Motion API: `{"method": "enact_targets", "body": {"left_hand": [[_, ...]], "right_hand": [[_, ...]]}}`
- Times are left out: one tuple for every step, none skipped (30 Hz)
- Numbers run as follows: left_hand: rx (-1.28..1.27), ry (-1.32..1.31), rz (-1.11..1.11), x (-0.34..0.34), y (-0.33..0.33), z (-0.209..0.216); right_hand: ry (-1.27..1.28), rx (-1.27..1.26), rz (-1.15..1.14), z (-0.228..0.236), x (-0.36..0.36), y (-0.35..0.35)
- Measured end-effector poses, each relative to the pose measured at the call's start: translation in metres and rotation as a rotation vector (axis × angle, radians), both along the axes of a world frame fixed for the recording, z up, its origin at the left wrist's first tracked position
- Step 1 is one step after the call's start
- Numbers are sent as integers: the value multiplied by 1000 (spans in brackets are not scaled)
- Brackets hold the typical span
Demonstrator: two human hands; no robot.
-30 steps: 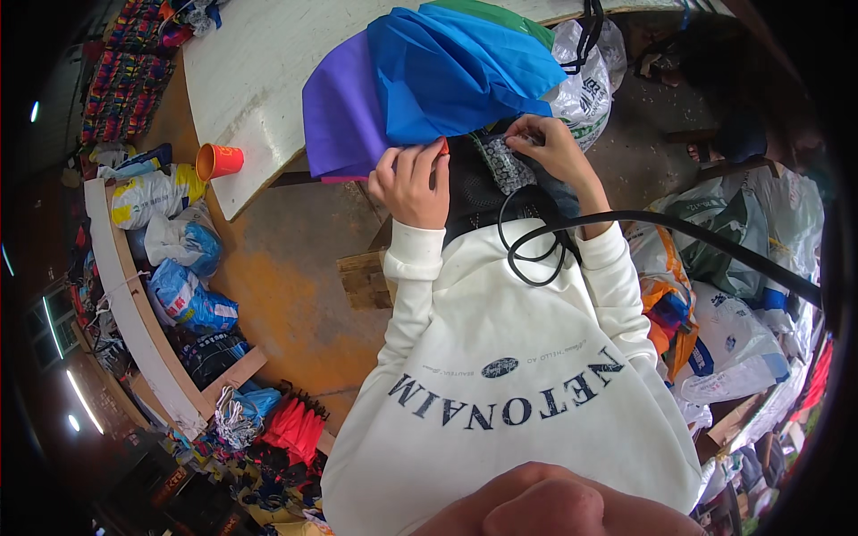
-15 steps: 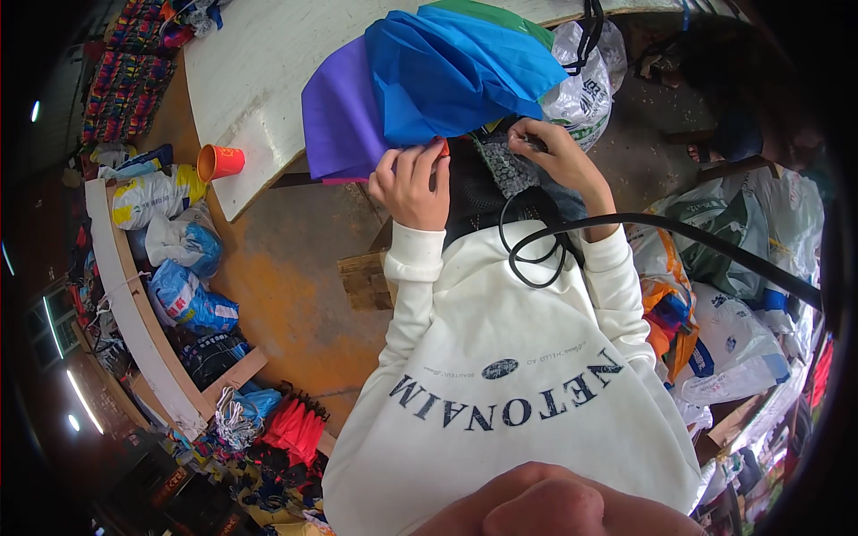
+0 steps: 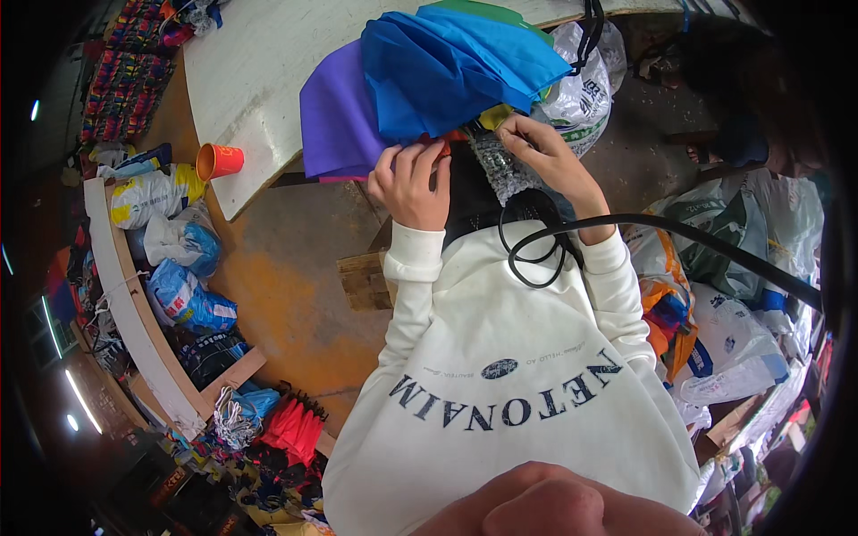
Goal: Using a tagging gun to attach plastic fasteners and labels to pieces of colorful fabric.
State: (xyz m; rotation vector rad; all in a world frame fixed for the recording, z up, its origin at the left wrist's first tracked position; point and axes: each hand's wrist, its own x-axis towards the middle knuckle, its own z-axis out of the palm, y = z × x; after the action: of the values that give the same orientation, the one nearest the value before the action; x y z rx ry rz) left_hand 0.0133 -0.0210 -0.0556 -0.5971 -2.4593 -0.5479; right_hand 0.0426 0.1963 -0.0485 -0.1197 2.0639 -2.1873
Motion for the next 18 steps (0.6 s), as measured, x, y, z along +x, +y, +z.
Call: {"method": "enact_targets", "body": {"left_hand": [[7,-11,2,0,0,0],[14,-22,4,0,0,1],[15,-22,5,0,0,1],[17,-18,5,1,-1,2],[19,-15,5,1,-1,3],[22,-12,4,1,-1,3],[23,-11,5,1,-1,3],[24,-11,5,1,-1,2],[25,-11,5,1,-1,1],[25,-11,5,0,-1,1],[26,-10,5,0,-1,1],[29,-13,4,0,-2,2],[32,-16,2,1,-2,2],[35,-19,1,1,-2,3],[38,-17,-3,1,-1,5],[25,-26,-5,1,-1,8],[13,-35,-6,2,-1,11],[0,-44,-7,3,-2,14]], "right_hand": [[-10,-45,0,0,0,-2],[-20,-90,0,0,0,-3],[-19,-89,2,2,0,-4],[-51,-128,11,4,0,-4],[-83,-167,18,5,0,-4],[-115,-206,26,6,0,-4],[-114,-205,27,6,0,-4],[-109,-215,47,5,0,-3],[-103,-226,66,3,0,-2],[-98,-237,85,3,0,-2],[-97,-235,86,3,0,-1],[-97,-234,90,3,0,-1],[-98,-232,94,3,0,-1],[-98,-230,98,4,0,-1],[-96,-227,94,4,0,0],[-114,-233,82,5,0,0],[-133,-239,70,6,-1,-1],[-152,-245,58,6,-1,-2]]}}
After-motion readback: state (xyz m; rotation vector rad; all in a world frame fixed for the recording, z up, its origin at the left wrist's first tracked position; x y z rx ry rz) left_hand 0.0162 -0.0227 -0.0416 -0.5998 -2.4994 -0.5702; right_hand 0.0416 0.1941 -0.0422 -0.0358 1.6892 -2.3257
